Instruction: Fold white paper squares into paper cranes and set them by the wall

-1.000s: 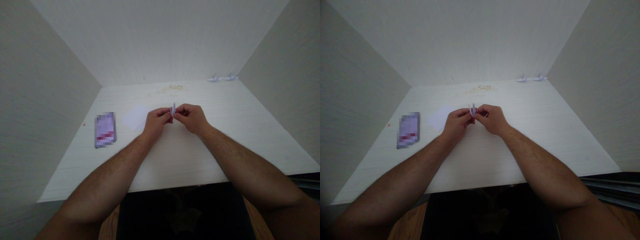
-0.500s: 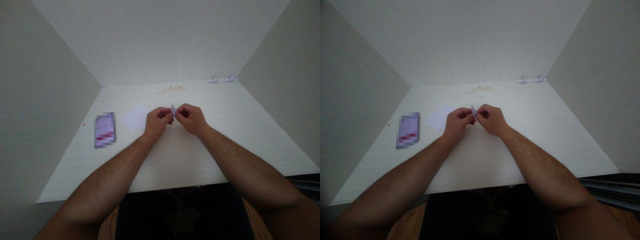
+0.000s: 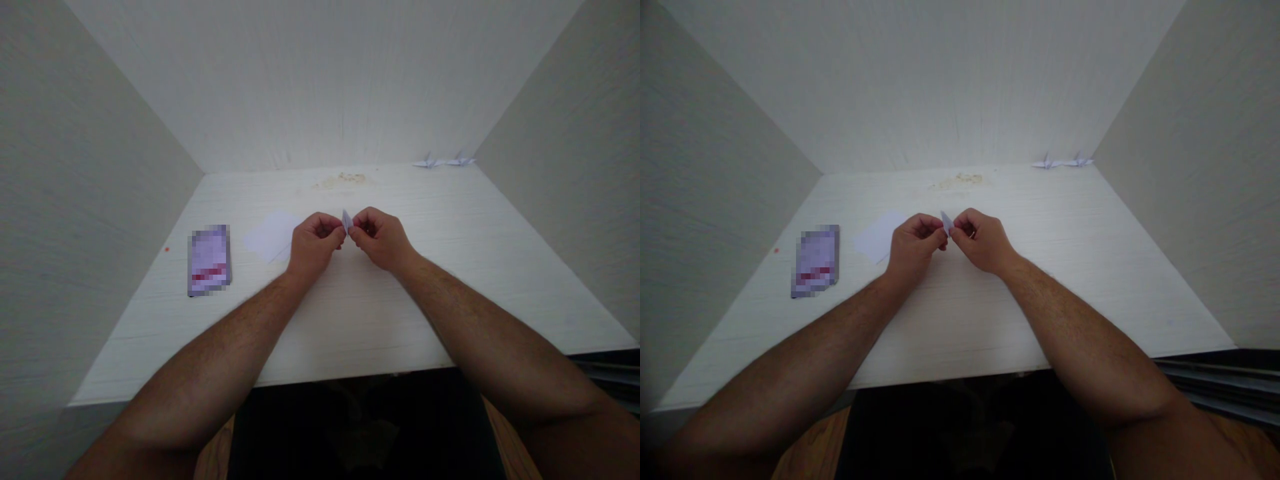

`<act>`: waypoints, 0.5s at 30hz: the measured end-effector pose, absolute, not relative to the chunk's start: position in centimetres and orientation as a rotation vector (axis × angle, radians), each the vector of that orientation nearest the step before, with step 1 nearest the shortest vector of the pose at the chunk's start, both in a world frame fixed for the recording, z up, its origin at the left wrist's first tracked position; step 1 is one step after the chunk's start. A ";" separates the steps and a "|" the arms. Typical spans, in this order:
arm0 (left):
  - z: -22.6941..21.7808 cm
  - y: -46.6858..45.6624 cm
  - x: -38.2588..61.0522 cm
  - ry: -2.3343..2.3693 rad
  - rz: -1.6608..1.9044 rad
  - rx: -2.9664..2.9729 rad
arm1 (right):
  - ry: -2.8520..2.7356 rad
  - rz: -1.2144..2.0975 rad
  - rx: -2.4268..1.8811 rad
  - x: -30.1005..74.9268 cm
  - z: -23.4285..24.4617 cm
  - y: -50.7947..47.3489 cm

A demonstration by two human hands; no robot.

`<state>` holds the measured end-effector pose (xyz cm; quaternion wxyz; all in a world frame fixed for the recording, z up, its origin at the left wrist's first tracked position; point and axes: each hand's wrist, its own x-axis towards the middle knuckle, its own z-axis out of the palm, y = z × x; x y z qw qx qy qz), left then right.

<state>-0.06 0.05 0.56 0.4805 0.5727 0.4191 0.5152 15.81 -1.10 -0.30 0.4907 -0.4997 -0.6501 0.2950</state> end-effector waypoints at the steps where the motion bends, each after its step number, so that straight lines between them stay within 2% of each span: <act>1: 0.6 0.1 -0.1 1.023 1.256 1.409 | -1.575 0.724 -1.206 15.8 -0.4 -1.1; 15: 0.6 0.2 -0.1 1.054 1.224 1.405 | -1.571 0.736 -1.268 15.9 -0.3 -1.3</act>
